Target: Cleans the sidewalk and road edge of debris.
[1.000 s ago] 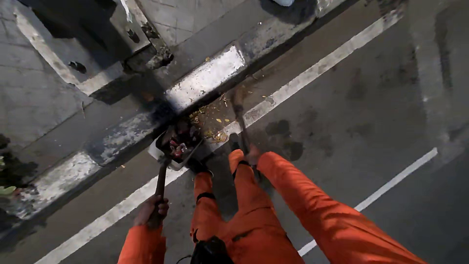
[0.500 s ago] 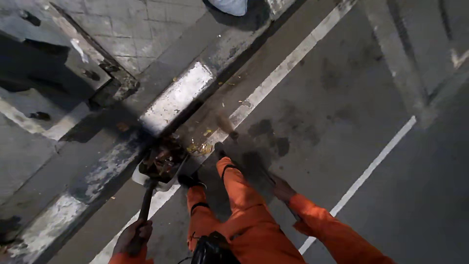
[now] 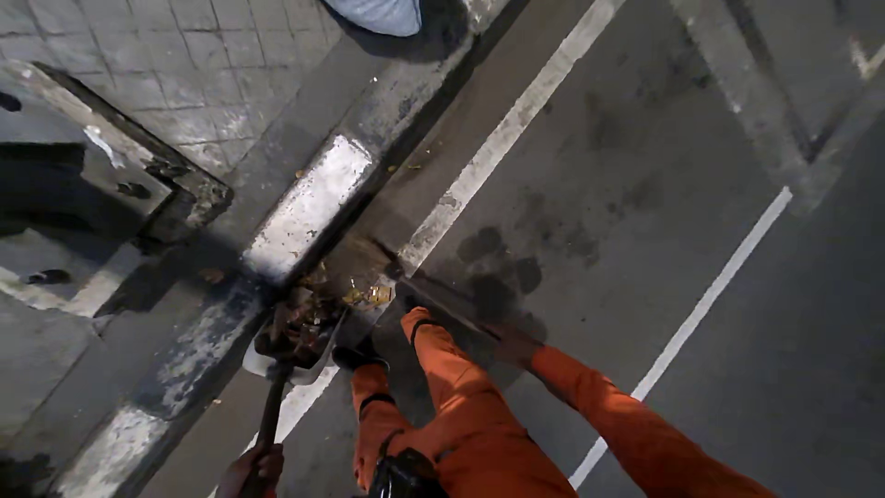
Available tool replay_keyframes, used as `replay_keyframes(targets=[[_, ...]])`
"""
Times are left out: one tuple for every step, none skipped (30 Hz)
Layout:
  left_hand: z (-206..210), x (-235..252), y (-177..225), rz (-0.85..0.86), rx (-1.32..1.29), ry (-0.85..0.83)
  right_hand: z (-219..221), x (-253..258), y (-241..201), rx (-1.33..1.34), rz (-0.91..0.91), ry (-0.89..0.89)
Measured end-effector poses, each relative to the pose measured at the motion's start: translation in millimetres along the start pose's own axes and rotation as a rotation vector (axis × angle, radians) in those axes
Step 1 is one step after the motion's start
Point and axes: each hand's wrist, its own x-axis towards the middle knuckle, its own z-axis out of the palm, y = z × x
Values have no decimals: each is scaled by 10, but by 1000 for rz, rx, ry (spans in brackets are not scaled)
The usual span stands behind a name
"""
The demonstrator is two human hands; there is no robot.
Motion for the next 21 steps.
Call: replay_keyframes(targets=[[-46, 2, -14, 11, 1, -1, -43, -100, 9, 47, 37, 56], [-85, 17, -22, 17, 2, -6, -126, -137, -19, 77, 72, 136], [-114, 19, -30, 9, 2, -12, -237, -106, -77, 86, 105, 215], [-128, 5, -31, 4, 4, -19, -385, -8, -177, 83, 131, 280], [-152, 4, -26, 1, 2, -28, -560, 169, -295, 81, 147, 337], [-195, 13, -27, -4, -4, -38, -729, 416, -396, 73, 149, 398], [-248, 33, -34, -9, -13, -54, -873, 726, -465, 80, 143, 460], [-286, 48, -51, -8, -17, -64, -986, 1058, -522, 110, 128, 513], [-315, 42, -53, -4, -13, -62, -1047, 1314, -621, 129, 129, 499], [-319, 28, -29, 7, -6, -53, -1028, 1438, -770, 97, 138, 435], [-328, 17, -11, 12, -11, -43, -923, 1468, -912, 8, 141, 355], [-351, 9, -3, 12, -19, -30, -717, 1380, -1043, -90, 122, 268], [-366, 1, 12, 21, -14, -9, -435, 1241, -1145, -170, 87, 200], [-375, -18, 23, 38, 0, 11, -107, 1124, -1189, -228, 45, 156], [-383, -35, 43, 53, 8, 20, 194, 985, -1247, -286, 25, 121], [-377, -40, 79, 63, 20, 26, 454, 863, -1318, -308, 28, 80], [-371, -48, 109, 66, 26, 31, 698, 775, -1394, -304, 40, 52], [-380, -78, 121, 69, 29, 44, 976, 717, -1457, -313, 48, 26], [-406, -116, 132, 70, 32, 54, 1289, 673, -1516, -322, 44, 4], [-459, -134, 142, 72, 35, 57, 1626, 635, -1581, -320, 37, -22], [-521, -131, 153, 77, 42, 53, 1969, 585, -1649, -306, 36, -47]])
